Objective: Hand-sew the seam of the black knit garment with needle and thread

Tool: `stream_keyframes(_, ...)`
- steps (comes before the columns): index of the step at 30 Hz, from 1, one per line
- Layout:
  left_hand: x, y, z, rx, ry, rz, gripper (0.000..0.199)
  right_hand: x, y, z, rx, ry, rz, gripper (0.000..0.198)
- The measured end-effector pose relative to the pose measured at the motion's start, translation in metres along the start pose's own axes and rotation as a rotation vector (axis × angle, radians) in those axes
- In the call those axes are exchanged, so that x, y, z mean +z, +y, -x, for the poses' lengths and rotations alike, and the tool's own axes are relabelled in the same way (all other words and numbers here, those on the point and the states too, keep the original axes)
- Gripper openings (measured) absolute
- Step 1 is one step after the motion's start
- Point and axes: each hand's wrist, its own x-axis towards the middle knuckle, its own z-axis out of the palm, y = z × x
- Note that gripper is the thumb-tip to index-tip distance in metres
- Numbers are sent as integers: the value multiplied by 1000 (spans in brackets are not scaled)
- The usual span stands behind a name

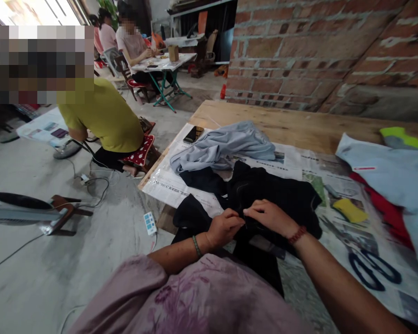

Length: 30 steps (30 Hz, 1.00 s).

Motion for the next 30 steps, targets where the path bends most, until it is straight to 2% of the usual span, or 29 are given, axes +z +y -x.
stream_keyframes(4,1,-1,0,0,22,23,21,2,-4,2,20,-99,-285,27)
stream_keyframes(9,1,-1,-2,-58,39,128,17,11,2,1,160,-64,-472,27)
stream_keyframes(12,0,0,-6,-157,41,269,13,15,7,-1,178,-50,-483,30)
stream_keyframes(15,-1,2,-10,-320,-4,408,9,17,8,-2,172,-30,-510,30)
stream_keyframes(18,-3,5,-13,-490,-48,499,9,17,5,-2,190,22,-596,28)
stream_keyframes(20,-6,7,-16,-551,-62,544,9,16,2,-2,215,53,-669,27)
stream_keyframes(27,-12,9,-23,-540,-42,530,10,19,-3,-1,236,140,-779,28)
stream_keyframes(30,-10,10,-20,-511,-19,512,11,20,-5,2,231,96,-777,28)
